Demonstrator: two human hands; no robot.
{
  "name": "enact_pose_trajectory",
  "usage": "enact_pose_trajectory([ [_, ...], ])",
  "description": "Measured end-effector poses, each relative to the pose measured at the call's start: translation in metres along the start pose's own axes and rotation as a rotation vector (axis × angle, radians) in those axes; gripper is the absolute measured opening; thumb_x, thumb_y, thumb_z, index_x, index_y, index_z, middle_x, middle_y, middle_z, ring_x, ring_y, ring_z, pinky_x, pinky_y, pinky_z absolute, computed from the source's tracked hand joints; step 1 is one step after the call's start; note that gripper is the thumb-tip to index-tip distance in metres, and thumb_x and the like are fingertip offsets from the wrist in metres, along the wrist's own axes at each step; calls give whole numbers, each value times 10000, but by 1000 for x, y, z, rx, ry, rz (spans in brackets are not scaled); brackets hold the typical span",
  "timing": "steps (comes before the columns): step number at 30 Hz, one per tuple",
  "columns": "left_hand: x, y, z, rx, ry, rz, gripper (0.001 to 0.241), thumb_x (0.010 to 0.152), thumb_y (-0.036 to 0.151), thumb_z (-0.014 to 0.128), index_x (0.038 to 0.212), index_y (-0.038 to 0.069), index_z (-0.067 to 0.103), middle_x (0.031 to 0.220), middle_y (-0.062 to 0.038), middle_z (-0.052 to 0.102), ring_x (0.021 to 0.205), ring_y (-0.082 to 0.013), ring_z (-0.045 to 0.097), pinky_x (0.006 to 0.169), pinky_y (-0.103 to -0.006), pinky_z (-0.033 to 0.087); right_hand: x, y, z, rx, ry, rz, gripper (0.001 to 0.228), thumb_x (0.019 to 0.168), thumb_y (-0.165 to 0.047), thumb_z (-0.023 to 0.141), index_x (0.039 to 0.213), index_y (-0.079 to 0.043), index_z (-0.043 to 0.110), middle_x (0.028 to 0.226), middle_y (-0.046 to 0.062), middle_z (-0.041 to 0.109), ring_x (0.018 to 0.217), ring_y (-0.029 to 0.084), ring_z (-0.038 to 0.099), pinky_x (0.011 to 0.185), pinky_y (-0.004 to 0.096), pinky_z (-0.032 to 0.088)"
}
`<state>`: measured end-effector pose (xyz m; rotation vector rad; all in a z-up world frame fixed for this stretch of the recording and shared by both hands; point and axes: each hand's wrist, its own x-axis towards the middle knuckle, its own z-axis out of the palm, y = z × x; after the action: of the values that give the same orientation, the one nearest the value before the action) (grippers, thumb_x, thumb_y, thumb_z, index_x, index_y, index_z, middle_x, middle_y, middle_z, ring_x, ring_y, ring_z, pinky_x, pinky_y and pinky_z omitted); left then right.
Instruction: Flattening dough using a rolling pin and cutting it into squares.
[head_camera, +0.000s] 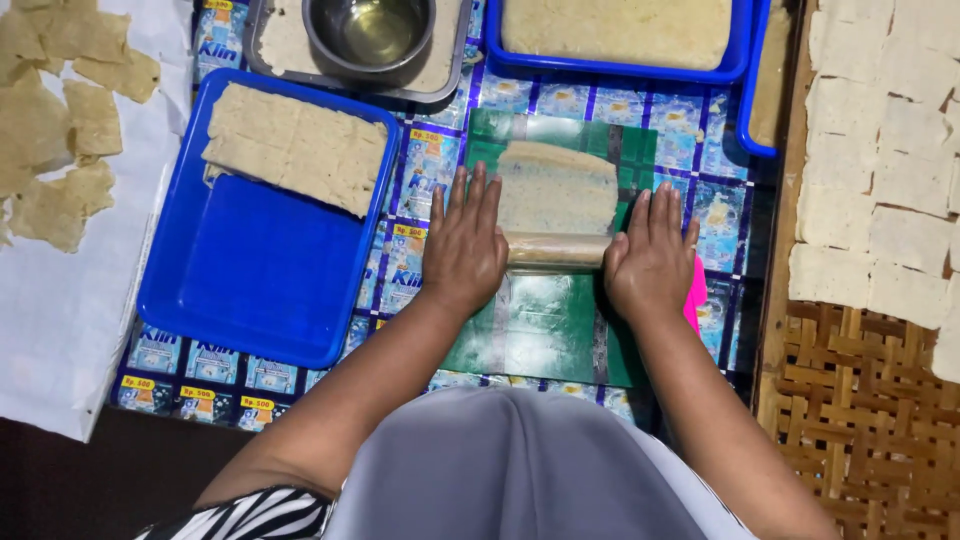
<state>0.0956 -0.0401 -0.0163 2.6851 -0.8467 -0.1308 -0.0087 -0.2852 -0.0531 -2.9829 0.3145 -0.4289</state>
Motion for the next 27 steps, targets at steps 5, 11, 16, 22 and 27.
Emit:
enact_pose_trajectory([
  [5,71,-13,-9,25,38,-13,616,1047,222,365,1641,82,278,1720,-214,154,1604,-377,96,1262,-594,-20,73,3,5,90,-185,155,667,1026,-323,350,1663,-128,311,1709,213,237,1589,352,163,1189,657,-40],
  [11,121,-21,-10,83,7,-102,619,1112,312,346,1671,90,199,1736,-185,35,1612,-319,-14,1272,-586,-70,117,0,3,105,-201,231,644,1083,-385,356,1683,-180,244,1738,142,109,1609,296,71,1200,670,-110],
  [16,82,-11,-13,133,1,-60,648,1111,382,273,1666,74,142,1725,-159,2,1581,-283,-61,1247,-590,-55,80,-14,-12,24,-168,233,644,1080,-447,330,1576,-53,444,1666,231,279,1550,363,181,1157,689,1],
  [22,18,2,-18,-5,90,22,607,1139,391,222,1670,102,173,1739,-179,19,1610,-299,-32,1258,-579,-90,49,4,10,9,134,32,600,1139,-487,450,1577,-81,506,1601,313,427,1523,459,276,1054,800,-49],
  [27,-17,-3,16,-53,89,101,601,1131,387,242,1637,63,241,1712,-210,171,1598,-334,120,1279,-539,31,14,-19,3,62,13,36,702,1110,-488,411,1598,16,379,1666,299,304,1559,428,231,1142,742,-37],
])
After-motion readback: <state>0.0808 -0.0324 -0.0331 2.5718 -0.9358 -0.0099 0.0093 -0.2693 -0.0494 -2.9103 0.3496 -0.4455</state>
